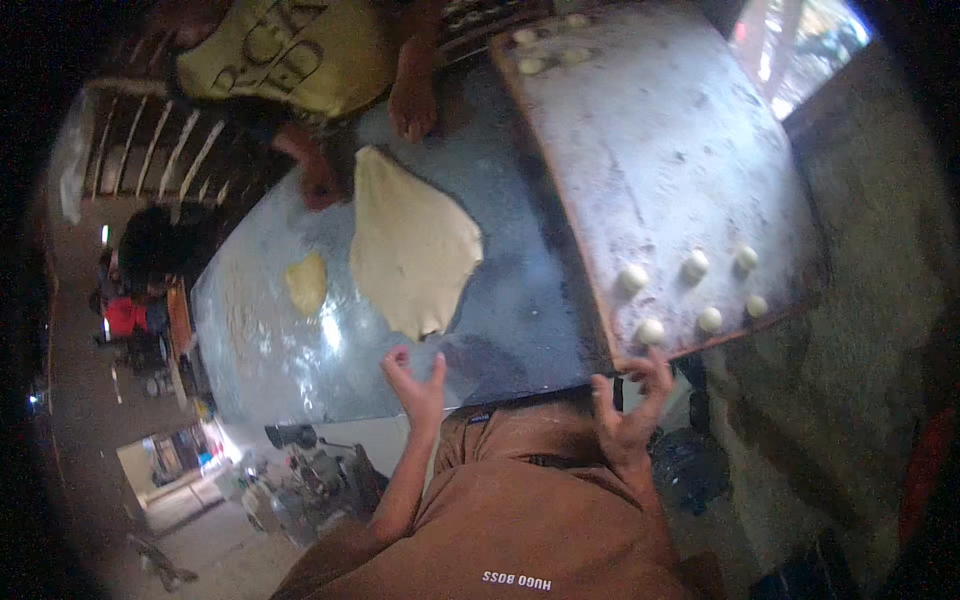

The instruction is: The person tears small pieces of dough from a large sheet, rolls them into balls, and places them on a wooden board. The person also moves the board to a rack and returns to continue shaping the dough.

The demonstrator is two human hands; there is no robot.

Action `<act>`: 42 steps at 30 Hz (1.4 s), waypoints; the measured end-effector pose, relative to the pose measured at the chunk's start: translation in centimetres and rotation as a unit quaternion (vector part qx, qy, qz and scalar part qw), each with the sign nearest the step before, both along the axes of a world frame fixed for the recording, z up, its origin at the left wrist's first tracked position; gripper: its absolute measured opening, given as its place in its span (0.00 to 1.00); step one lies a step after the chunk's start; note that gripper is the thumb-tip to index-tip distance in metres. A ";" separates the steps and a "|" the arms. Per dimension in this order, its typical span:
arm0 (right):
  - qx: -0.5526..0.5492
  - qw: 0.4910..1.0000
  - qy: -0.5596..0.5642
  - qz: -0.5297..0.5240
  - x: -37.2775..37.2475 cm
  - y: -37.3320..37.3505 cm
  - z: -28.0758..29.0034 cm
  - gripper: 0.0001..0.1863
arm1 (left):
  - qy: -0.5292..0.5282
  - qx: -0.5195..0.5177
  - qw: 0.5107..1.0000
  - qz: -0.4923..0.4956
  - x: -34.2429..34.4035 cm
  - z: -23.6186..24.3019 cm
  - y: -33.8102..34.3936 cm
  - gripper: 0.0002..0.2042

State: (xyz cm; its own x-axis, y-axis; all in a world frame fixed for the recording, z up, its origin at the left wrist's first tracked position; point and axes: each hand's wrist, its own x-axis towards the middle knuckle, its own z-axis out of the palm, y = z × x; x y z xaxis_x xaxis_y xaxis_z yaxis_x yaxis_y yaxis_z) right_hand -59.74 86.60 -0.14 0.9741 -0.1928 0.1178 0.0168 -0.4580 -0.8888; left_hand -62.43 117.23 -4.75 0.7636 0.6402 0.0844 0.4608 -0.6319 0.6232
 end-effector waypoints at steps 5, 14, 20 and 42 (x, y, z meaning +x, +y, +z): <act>0.063 0.955 0.058 0.283 1.9 10.3 -1.0 0.23 | -0.065 0.056 0.995 -0.055 3.0 -1.3 7.0 0.22; 0.284 0.804 0.401 0.334 3.9 27.9 -8.4 0.22 | 0.005 -0.185 0.982 -0.037 -3.9 7.8 4.8 0.17; -0.139 0.924 0.117 0.337 0.3 25.7 -3.8 0.17 | 0.048 -0.731 0.678 0.059 -0.5 1.9 8.5 0.20; -0.146 0.913 -0.012 0.381 -1.5 22.7 -4.2 0.08 | -0.053 -0.054 0.882 -0.466 -8.6 7.4 14.1 0.12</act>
